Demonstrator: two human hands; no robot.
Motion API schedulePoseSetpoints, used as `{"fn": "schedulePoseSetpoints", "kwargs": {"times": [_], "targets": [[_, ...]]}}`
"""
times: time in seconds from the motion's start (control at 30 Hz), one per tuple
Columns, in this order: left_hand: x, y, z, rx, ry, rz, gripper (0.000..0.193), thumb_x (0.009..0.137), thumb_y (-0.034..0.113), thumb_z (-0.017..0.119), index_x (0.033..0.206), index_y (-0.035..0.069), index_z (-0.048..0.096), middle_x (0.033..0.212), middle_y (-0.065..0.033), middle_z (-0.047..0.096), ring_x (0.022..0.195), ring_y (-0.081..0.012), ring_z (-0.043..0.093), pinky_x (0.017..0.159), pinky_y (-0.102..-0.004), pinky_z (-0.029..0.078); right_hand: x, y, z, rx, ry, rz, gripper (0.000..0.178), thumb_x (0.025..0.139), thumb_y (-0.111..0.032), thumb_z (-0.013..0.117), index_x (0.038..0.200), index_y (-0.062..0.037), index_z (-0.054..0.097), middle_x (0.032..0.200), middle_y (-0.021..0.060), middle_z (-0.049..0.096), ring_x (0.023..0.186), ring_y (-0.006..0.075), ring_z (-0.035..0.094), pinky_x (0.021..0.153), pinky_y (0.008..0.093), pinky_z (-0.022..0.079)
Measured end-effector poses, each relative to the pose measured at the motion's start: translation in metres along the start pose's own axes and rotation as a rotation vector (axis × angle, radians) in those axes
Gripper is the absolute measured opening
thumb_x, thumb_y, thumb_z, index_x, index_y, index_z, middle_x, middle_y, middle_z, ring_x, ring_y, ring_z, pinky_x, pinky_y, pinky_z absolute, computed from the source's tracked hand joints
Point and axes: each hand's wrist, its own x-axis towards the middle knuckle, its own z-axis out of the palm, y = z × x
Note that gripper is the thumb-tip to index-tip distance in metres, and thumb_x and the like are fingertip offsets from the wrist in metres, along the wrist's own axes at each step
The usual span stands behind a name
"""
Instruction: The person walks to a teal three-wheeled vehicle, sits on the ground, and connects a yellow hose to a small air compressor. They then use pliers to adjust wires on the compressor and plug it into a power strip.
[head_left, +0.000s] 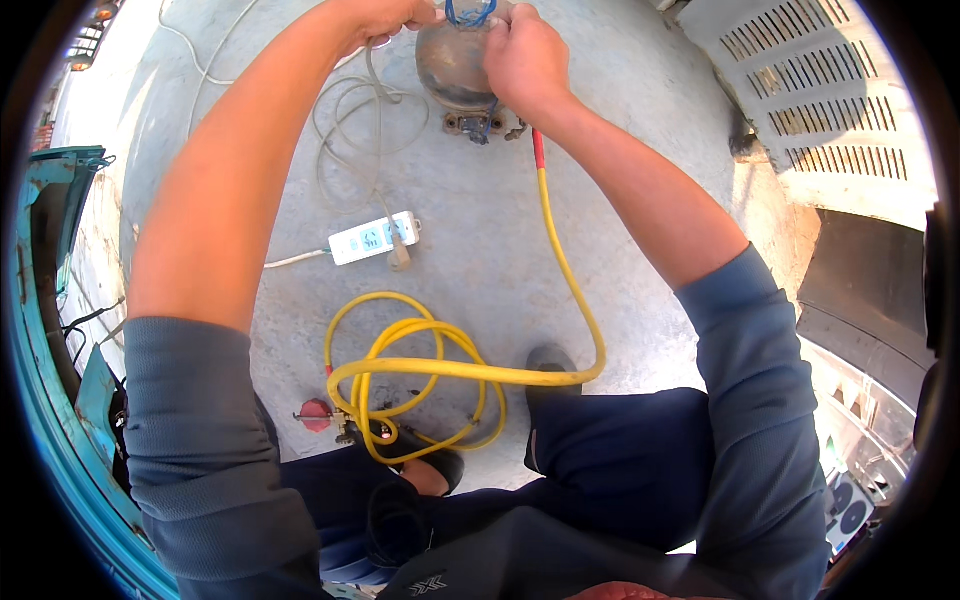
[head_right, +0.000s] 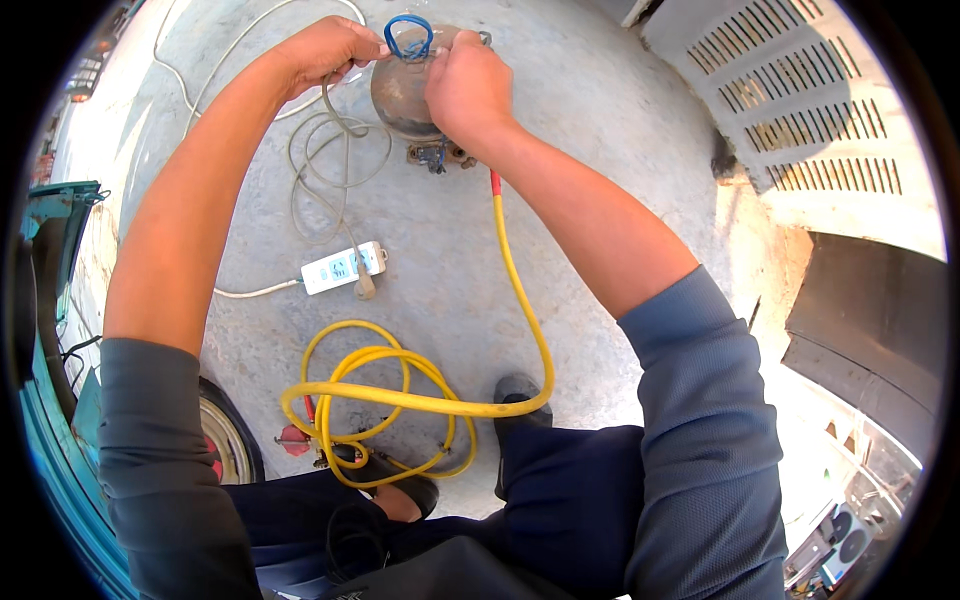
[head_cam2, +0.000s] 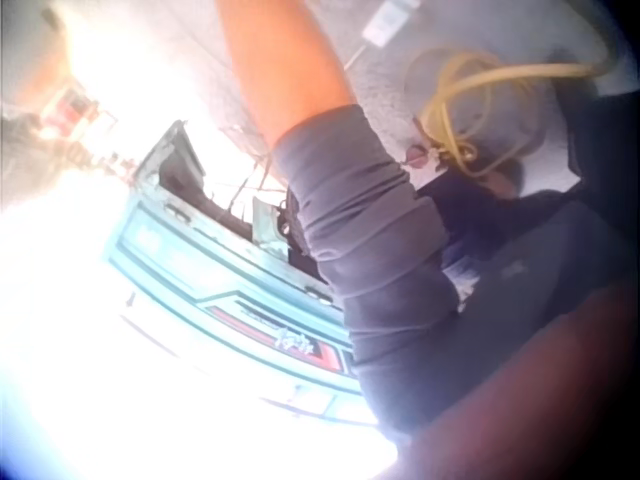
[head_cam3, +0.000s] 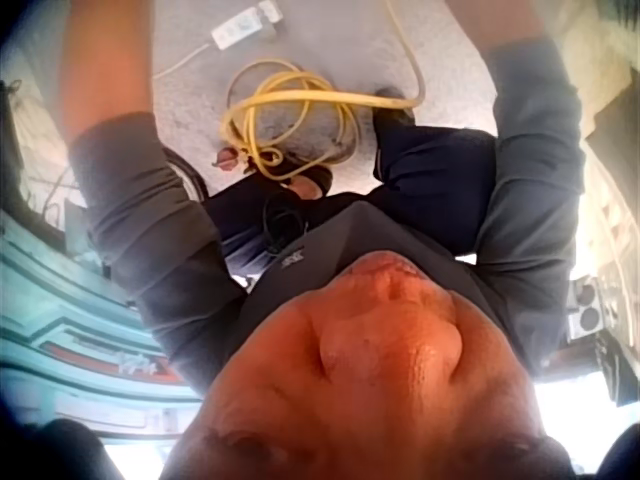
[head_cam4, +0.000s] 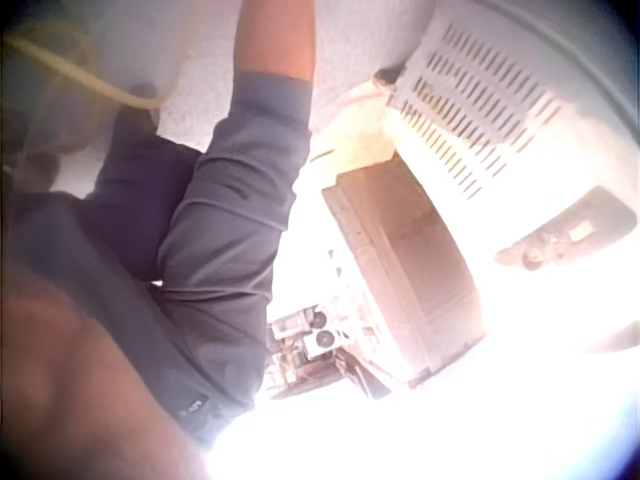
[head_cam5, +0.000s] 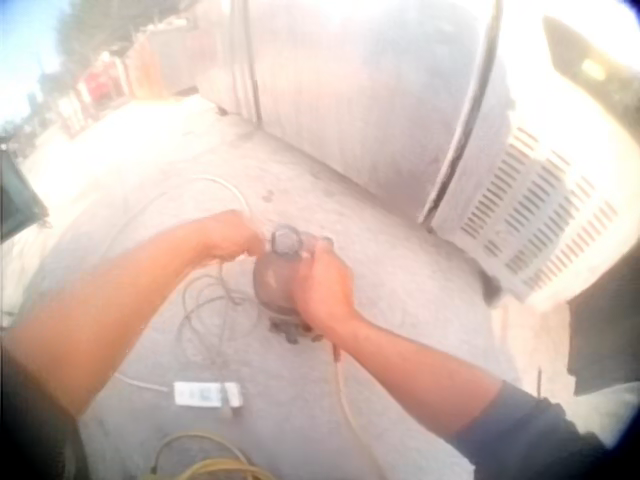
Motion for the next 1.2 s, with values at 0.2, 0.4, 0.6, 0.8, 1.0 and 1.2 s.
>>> {"fn": "schedulePoseSetpoints", "kwargs": {"times": [0.2,0.4,0.6,0.8,1.0,1.2], "targets": [[0.018,-0.016,0.004,0.008,-0.008,0.096,0.016,0.09,0.024,0.073,0.083,0.009,0.073,0.071,0.0033,0.052,0.06,-0.009,0.04,0.056,-0.0281,0.033,0.003,0.014,-0.013,0.036,-0.034,-0.196,0.021,0.097,-0.021,0.06,0.108,-0.0044,0.066,0.107,0.0192,0.07,0.098,0.0399,0.068,0.084,0.0476,0.053],[0.001,-0.029,-0.005,-0.158,-0.087,0.038,0.019,0.097,0.023,0.068,0.106,0.01,0.077,0.072,0.0057,0.054,0.064,-0.0089,0.042,0.065,-0.0269,0.042,0.005,0.013,0.0,-0.012,0.022,-0.162,0.022,0.098,-0.023,0.061,0.108,-0.0034,0.065,0.108,0.0199,0.069,0.099,0.0405,0.067,0.087,0.0484,0.053],[0.004,-0.007,0.0,0.151,0.114,0.335,0.018,0.09,0.008,0.072,0.105,0.001,0.078,0.087,-0.012,0.077,0.081,-0.0176,0.071,0.076,-0.032,0.056,0.002,0.012,0.003,-0.019,0.039,-0.047,0.023,0.101,-0.022,0.057,0.105,0.0004,0.061,0.098,0.0222,0.071,0.096,0.042,0.068,0.087,0.0498,0.052],[0.013,-0.02,0.023,0.381,0.215,0.51,0.022,0.089,0.016,0.071,0.105,0.004,0.078,0.091,-0.013,0.073,0.082,-0.0229,0.068,0.081,-0.0359,0.054,0.002,0.017,0.008,0.002,0.115,0.036,0.024,0.1,-0.023,0.057,0.105,0.0003,0.061,0.096,0.0212,0.072,0.094,0.0403,0.069,0.085,0.0484,0.053],[0.031,-0.059,0.027,-0.055,0.119,0.361,0.023,0.1,0.017,0.063,0.115,0.004,0.076,0.088,-0.0026,0.071,0.081,-0.0139,0.063,0.077,-0.0323,0.053,0.002,0.016,0.011,0.144,0.15,0.156,0.027,0.101,-0.026,0.058,0.105,-0.0006,0.063,0.098,0.0186,0.072,0.097,0.0356,0.069,0.087,0.0446,0.053],[0.018,-0.063,0.013,-0.03,0.186,0.367,0.023,0.099,0.013,0.062,0.116,0.002,0.075,0.089,-0.0033,0.07,0.082,-0.0144,0.062,0.076,-0.0325,0.053,0.006,0.027,0.009,0.2,0.061,0.173,0.027,0.101,-0.028,0.058,0.106,-0.0012,0.063,0.099,0.0167,0.072,0.097,0.0336,0.068,0.087,0.0427,0.053]]}}
